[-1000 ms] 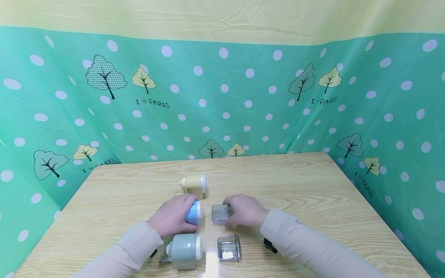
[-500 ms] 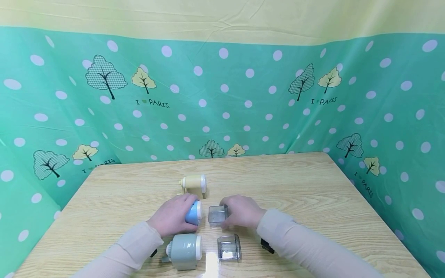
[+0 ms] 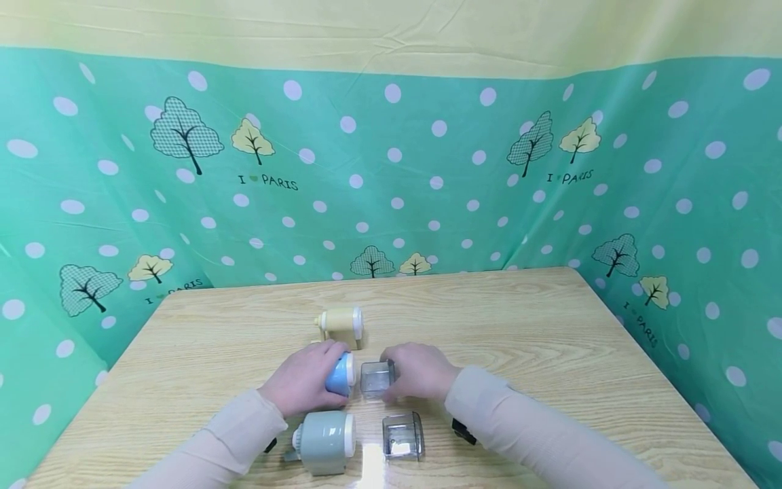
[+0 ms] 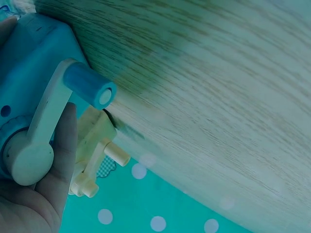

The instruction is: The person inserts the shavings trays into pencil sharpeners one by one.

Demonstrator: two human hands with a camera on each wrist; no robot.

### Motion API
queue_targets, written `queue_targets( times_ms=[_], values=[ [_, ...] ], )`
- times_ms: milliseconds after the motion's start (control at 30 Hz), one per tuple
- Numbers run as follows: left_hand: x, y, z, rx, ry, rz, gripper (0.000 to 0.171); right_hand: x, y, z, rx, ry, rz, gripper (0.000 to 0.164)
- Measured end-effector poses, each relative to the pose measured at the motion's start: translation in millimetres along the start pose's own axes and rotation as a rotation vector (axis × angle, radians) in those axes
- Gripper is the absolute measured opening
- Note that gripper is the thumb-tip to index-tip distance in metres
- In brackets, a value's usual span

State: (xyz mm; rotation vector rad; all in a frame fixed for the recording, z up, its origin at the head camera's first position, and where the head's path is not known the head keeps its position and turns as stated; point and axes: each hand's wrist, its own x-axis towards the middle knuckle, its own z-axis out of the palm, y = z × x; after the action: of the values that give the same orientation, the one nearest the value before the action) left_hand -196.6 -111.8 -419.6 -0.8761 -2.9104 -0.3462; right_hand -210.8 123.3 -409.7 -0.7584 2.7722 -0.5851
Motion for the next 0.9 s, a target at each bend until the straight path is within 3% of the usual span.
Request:
queue_targets(
  times_ms=[900],
  values=[
    [0.6, -1.3, 2.1, -0.001, 0.002, 0.01, 0.07, 7.0, -9.8, 0.2, -0.049, -0.038, -0.029, 0.065]
  ],
)
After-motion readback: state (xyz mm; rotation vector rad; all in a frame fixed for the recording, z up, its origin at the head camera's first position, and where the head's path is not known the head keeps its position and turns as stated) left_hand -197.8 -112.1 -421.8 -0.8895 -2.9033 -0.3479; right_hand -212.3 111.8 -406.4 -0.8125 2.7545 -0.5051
